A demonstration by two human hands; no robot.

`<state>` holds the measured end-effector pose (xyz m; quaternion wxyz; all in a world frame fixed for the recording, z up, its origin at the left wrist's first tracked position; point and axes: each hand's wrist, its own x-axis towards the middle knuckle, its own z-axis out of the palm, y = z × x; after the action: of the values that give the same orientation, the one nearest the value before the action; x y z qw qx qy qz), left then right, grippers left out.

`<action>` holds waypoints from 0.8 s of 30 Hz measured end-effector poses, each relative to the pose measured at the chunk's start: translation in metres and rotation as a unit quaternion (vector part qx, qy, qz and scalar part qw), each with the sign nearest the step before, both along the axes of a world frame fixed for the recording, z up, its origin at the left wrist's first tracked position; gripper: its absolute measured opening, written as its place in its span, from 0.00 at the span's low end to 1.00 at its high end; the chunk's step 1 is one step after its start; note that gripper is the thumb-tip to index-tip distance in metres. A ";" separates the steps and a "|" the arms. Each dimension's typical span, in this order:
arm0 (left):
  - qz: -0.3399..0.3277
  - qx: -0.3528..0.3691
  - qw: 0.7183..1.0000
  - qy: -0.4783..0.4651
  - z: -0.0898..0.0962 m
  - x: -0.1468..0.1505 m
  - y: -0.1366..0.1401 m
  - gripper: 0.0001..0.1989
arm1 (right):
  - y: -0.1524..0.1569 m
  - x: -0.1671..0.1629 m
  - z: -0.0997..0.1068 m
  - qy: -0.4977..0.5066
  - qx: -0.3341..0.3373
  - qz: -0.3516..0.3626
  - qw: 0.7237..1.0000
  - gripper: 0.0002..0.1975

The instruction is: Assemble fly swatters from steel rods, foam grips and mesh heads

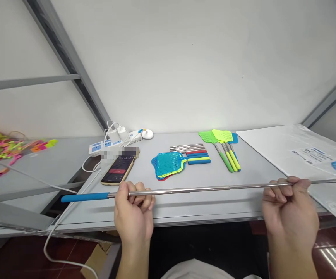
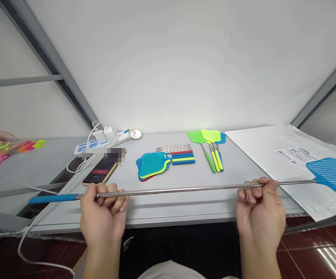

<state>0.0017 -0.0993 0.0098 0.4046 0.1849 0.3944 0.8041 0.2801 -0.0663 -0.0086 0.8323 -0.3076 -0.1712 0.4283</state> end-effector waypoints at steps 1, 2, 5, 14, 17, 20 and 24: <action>-0.002 0.000 1.000 -0.003 -0.002 0.006 0.000 0.22 | -0.002 -0.008 0.000 -0.010 0.004 0.002 1.000 0.06; -0.014 -0.003 1.000 -0.004 -0.005 0.012 0.000 0.23 | -0.004 -0.018 -0.001 -0.024 0.002 0.016 1.000 0.05; -0.078 -0.006 0.997 -0.012 -0.013 0.028 -0.001 0.23 | -0.015 -0.048 -0.008 -0.056 -0.011 0.098 0.994 0.08; -0.020 -0.011 0.998 0.051 -0.013 0.016 0.000 0.24 | -0.030 -0.054 -0.029 -0.090 -0.033 0.178 0.979 0.12; 0.032 -0.010 0.998 0.051 0.000 -0.002 -0.001 0.23 | -0.031 -0.043 -0.019 -0.074 -0.043 0.160 0.983 0.12; 0.055 0.002 0.997 0.057 0.008 -0.011 -0.002 0.22 | -0.032 -0.041 -0.012 -0.081 -0.034 0.164 0.983 0.11; 0.063 0.029 0.997 0.024 0.005 0.000 -0.003 0.23 | -0.034 -0.049 -0.012 -0.100 -0.006 0.173 0.980 0.11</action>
<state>0.0021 -0.1025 0.0149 0.3385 0.1903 0.3914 0.8343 0.2311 -0.0999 -0.0210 0.7226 -0.3192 -0.3018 0.5337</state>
